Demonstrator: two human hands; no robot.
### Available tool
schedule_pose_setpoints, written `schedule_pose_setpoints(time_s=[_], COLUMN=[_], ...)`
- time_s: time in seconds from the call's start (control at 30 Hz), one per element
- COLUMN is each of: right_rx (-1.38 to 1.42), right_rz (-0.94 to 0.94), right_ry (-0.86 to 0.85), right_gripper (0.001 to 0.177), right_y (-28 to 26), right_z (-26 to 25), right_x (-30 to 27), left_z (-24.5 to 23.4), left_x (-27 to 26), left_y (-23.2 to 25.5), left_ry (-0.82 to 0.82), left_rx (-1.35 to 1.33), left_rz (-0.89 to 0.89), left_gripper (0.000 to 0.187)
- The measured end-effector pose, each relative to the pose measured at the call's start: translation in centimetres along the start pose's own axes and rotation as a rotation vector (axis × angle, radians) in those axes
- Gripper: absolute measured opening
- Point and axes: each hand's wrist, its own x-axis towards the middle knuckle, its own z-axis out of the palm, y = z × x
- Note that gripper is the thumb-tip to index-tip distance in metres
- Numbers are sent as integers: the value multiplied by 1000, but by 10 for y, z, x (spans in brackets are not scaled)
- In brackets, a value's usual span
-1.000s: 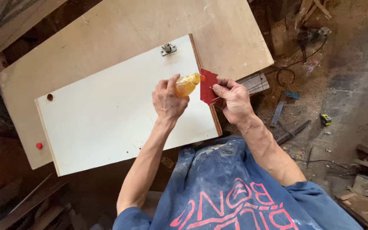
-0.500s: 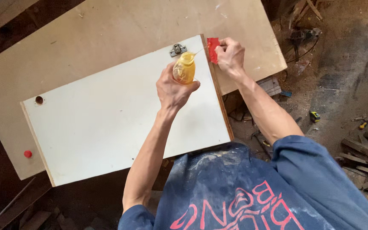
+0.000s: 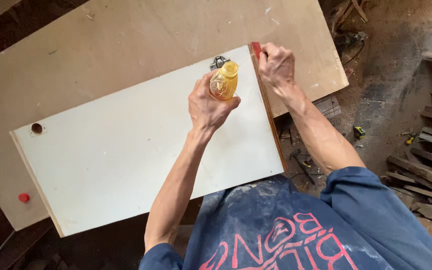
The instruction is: The person applies a yellow liquid from a bottle onto the edges of a white rectangular board using a red cloth. They repeatedly pour the liquid onto the cloth and rub it along the board's edges, occasionally repositioning the board to access different sides.
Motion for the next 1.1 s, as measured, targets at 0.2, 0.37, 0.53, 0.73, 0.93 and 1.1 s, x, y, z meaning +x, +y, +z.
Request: schedule_pose_setpoints(time_s=[0.2, 0.37, 0.53, 0.73, 0.93, 1.1], right_rx=[4, -44, -10, -24, 23, 124], right_rz=[4, -48, 61, -73, 31, 71], right_ry=[-65, -76, 9, 76, 4, 28], right_gripper=[23, 23, 20, 19, 27, 25], right_y=[8, 21, 24, 31, 25, 37], right_z=[12, 17, 22, 16, 24, 18], right_x=[-4, 5, 13, 10, 5, 3], left_z=[-3, -3, -6, -6, -9, -10], left_x=[8, 17, 30, 37, 21, 2], left_y=[-10, -1, 13, 26, 25, 17], left_ry=[-48, -83, -102, -81, -124, -133], left_rx=[-13, 11, 33, 20, 51, 47], left_rz=[-18, -14, 18, 67, 29, -11], left_gripper=[75, 75, 71, 73, 70, 72])
